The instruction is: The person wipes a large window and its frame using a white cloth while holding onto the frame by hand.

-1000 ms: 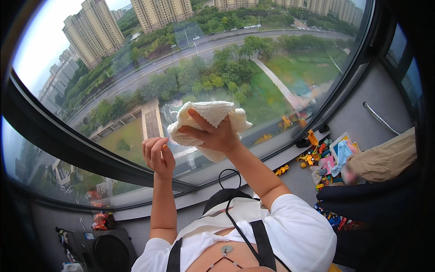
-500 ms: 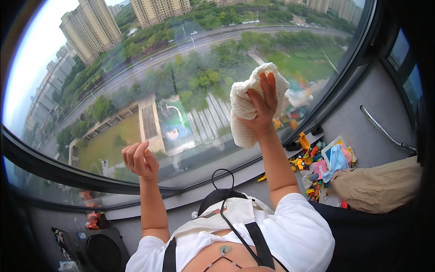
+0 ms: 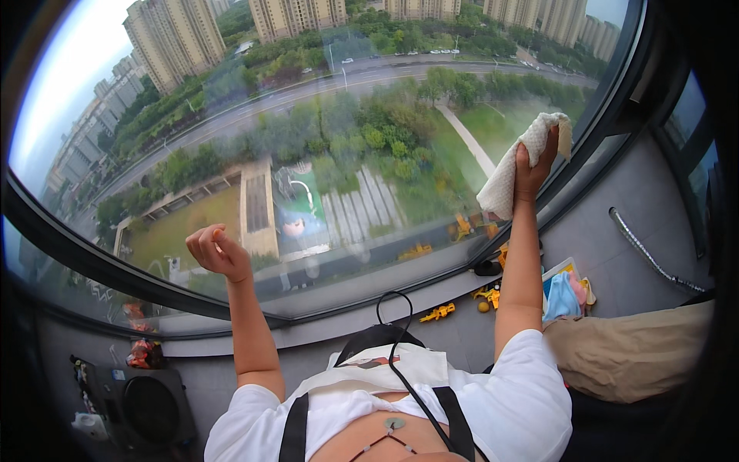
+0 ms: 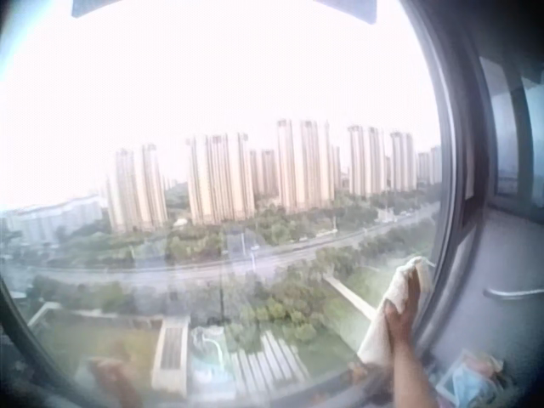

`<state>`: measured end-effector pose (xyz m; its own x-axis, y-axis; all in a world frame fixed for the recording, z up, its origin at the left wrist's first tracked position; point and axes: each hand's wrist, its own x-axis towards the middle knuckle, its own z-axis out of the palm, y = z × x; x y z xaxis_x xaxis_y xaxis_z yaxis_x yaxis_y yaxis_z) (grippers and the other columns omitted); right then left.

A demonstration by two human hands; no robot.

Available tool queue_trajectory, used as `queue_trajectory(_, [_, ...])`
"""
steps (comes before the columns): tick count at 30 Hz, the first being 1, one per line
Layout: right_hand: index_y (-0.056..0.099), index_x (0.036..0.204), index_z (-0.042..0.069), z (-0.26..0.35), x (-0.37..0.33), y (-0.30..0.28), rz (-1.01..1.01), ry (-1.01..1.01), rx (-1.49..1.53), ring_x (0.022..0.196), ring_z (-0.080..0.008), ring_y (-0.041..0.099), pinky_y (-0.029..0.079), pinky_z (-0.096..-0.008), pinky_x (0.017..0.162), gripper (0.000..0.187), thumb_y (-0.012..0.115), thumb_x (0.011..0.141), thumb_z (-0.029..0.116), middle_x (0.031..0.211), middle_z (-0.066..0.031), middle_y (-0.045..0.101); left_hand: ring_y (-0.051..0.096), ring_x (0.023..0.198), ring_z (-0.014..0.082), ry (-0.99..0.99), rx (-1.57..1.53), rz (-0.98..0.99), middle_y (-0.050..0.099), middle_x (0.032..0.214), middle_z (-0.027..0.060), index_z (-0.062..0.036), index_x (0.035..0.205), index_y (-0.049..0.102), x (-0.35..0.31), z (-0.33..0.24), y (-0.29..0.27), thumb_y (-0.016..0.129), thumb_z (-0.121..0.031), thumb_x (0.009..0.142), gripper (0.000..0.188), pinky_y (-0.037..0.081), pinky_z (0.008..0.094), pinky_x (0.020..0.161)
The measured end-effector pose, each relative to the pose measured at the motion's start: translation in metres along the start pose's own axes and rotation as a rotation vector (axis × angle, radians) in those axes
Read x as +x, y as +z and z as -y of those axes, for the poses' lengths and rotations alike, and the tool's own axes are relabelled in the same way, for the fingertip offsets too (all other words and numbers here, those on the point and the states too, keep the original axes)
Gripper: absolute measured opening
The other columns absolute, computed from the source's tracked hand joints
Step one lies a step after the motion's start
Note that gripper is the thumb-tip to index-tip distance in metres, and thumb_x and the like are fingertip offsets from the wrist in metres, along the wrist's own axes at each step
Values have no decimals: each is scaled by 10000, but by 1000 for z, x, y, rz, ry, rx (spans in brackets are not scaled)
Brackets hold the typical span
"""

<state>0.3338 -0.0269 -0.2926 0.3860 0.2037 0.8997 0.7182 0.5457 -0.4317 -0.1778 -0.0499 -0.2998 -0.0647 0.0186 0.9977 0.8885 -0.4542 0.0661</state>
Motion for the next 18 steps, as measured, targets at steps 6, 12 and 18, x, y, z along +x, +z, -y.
queue_trajectory(6, [468,1315,12,14,-8,12,-12,-46,-115,1349,-359,303,249,-434,1092,568,607,811,234,1422,-199,380,475,683,227,-25,-41,48,539,710,71,-29,756,541,-1,-4,1,483,-110,929,200,377,341,637])
queue_trajectory(12, [493,1304,42,111,-29,75,2,-133,-141,1362,-440,235,204,-537,1084,562,589,837,339,1450,-222,329,493,639,245,-24,-161,126,558,701,67,-48,748,552,1,-3,-9,516,-88,889,151,383,348,611])
queue_trajectory(18, [579,1245,245,221,-54,129,234,-275,-109,1348,-415,281,214,-561,1048,563,681,706,373,1462,-191,322,502,651,239,-88,-277,256,572,696,68,-48,748,559,10,-8,-21,521,-98,889,155,393,337,612])
